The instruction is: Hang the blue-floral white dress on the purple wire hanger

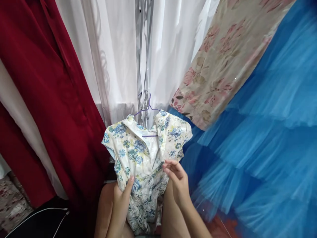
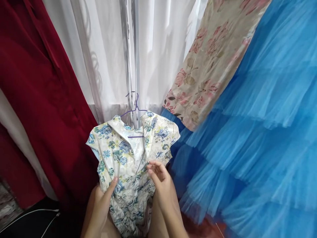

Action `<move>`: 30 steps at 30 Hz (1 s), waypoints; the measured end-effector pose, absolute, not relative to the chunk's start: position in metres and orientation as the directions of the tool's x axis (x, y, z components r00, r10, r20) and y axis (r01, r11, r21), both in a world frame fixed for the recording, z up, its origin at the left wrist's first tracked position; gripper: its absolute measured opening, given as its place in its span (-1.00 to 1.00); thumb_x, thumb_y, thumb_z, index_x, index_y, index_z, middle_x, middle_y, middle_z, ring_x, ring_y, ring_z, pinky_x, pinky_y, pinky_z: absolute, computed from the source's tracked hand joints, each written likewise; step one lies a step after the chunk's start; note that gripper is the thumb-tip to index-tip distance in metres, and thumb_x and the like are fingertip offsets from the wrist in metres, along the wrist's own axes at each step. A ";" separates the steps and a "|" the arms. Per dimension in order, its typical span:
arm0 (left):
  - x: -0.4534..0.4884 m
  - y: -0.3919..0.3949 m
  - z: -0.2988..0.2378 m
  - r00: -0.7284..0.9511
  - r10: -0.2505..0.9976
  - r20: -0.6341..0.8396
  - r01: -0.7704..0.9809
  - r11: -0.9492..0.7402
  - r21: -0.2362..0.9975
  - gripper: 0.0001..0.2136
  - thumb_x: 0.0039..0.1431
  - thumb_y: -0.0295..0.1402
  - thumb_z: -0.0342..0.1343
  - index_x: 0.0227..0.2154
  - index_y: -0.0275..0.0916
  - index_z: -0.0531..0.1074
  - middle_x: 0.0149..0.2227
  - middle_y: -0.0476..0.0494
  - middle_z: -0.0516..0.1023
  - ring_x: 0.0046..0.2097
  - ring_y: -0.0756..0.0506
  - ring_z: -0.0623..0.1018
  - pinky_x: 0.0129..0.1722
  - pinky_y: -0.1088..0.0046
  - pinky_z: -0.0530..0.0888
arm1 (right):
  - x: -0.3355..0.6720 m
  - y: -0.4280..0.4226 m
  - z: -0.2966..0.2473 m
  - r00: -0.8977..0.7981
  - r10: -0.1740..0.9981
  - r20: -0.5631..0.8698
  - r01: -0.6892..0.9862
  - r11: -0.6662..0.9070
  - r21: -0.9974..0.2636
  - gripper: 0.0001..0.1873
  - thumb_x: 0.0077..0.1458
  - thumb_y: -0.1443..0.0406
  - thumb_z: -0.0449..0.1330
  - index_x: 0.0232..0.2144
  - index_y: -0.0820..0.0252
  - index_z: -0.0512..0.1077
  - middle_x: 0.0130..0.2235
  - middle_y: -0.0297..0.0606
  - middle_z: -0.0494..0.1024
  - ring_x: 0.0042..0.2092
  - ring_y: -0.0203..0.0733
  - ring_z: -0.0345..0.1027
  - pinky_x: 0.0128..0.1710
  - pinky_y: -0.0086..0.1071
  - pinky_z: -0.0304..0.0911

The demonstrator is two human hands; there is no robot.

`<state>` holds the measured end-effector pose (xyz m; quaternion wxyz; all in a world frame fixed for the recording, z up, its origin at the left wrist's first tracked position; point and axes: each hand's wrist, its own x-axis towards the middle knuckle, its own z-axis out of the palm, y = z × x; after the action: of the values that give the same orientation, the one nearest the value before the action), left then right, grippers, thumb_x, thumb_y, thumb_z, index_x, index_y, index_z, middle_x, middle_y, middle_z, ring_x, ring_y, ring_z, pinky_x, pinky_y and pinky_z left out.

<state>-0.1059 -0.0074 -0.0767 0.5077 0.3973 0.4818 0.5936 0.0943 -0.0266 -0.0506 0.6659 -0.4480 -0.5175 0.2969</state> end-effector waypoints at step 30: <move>-0.046 -0.040 -0.096 0.265 0.928 0.261 0.259 -0.329 0.908 -0.83 0.26 -0.34 -0.02 -0.45 -0.19 0.34 -0.44 -0.07 0.46 -0.36 -0.09 0.47 -0.31 0.47 0.37 | 0.069 -0.065 -0.090 0.094 0.991 -0.098 -0.205 -0.077 -0.976 -0.69 0.02 0.07 0.20 -0.55 0.18 0.38 -0.72 -0.33 0.44 -0.72 -0.32 0.17 -0.69 -0.48 -0.01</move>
<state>-0.0465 -0.0404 -0.0959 0.3897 0.6932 0.4284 0.4292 0.0692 -0.0654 -0.0898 0.5505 -0.4937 -0.3979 0.5430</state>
